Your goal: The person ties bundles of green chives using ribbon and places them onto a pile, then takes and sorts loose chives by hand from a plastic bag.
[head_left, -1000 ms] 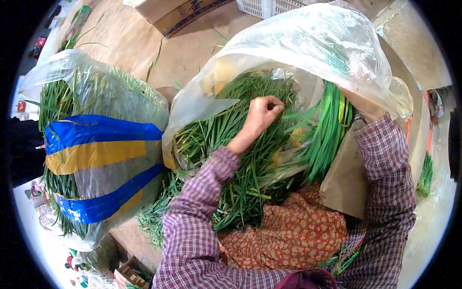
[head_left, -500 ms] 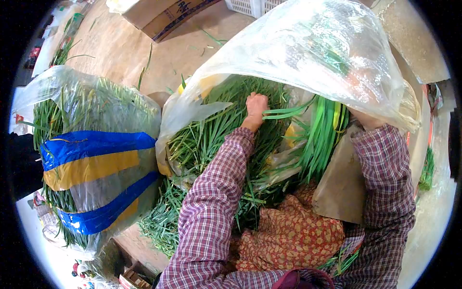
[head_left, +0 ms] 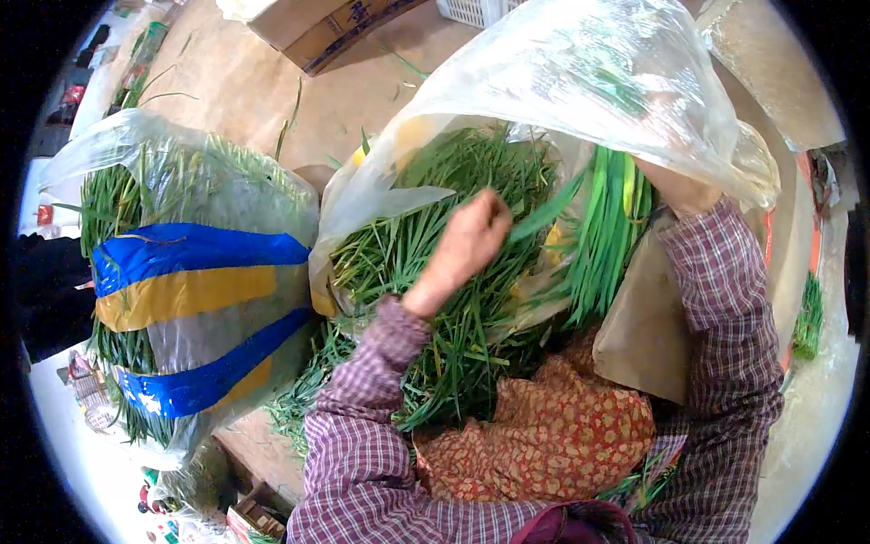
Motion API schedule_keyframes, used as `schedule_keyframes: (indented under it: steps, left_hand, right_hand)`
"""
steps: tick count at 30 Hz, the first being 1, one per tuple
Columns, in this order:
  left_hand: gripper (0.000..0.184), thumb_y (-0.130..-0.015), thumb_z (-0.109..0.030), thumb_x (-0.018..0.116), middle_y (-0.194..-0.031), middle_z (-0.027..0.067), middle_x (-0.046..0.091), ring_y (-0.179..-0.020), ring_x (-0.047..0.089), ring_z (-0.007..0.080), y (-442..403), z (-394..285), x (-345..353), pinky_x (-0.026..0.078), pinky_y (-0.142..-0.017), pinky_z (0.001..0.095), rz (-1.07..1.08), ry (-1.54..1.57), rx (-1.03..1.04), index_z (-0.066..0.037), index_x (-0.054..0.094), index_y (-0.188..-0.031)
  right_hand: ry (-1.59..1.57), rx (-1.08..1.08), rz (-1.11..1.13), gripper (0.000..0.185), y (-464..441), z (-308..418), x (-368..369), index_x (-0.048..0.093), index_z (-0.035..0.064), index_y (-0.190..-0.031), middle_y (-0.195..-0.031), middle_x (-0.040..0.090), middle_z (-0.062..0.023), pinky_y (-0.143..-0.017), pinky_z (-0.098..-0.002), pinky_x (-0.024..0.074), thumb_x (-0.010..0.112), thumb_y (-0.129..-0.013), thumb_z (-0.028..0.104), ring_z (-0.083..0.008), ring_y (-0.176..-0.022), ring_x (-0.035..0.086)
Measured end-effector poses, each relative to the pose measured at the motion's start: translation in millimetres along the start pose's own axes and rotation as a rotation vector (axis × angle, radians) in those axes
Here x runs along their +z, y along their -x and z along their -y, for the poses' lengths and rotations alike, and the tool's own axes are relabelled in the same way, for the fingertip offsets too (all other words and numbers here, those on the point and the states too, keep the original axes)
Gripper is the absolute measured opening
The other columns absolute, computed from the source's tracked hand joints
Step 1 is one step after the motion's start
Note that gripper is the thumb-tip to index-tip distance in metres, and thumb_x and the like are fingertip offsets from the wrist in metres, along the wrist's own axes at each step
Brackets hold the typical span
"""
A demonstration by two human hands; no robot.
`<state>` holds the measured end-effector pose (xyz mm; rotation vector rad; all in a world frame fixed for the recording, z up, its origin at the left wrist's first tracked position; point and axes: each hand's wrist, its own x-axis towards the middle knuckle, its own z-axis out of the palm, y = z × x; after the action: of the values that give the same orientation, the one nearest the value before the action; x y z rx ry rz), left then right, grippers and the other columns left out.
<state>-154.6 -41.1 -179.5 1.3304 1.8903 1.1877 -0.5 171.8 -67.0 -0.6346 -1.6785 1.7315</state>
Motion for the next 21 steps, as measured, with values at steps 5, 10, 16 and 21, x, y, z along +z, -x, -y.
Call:
schedule_keyframes:
  steps: [5,10,16,21]
  left_hand:
    - [0.027,-0.078,-0.021,0.066,-0.079,0.0194,0.061,-0.072,0.058,0.0398,51,65,51,0.048,-0.061,0.0456,0.038,-0.559,-0.207,-0.002,0.051,-0.089]
    - [0.033,-0.07,-0.023,0.072,-0.08,0.0204,0.062,-0.077,0.06,0.0383,56,77,57,0.049,-0.063,0.0476,0.095,-0.638,-0.283,-0.001,0.054,-0.087]
    - [0.022,-0.073,-0.017,0.07,-0.069,0.0066,0.061,-0.063,0.057,0.0175,72,30,-4,0.045,-0.056,0.0338,-0.098,0.134,-0.377,0.0,0.062,-0.085]
    - [0.016,-0.077,-0.013,0.071,-0.064,-0.0053,0.052,-0.047,0.037,0.0022,133,-61,-86,0.028,-0.041,0.0193,-0.373,0.552,-0.518,-0.005,0.061,-0.087]
  right_hand:
    - [0.012,0.033,0.049,0.041,0,7,20,0.056,0.0011,-0.113,-0.091,0.064,-0.0076,-0.073,-0.0313,0.051,0.071,-0.077,0.015,-0.0139,-0.08,0.062]
    - [0.039,0.063,0.071,0.042,18,21,41,0.057,0.0013,-0.112,-0.092,0.064,-0.0072,-0.073,-0.0314,0.0509,0.072,-0.076,0.014,-0.0135,-0.08,0.062]
    - [0.116,0.101,0.154,0.042,32,53,61,0.057,0.0015,-0.112,-0.092,0.064,-0.0068,-0.073,-0.0315,0.0509,0.073,-0.075,0.014,-0.0131,-0.08,0.062]
    - [0.278,0.152,0.271,0.042,67,75,118,0.058,0.0017,-0.111,-0.092,0.065,-0.0064,-0.074,-0.0316,0.0508,0.073,-0.074,0.013,-0.0127,-0.08,0.062]
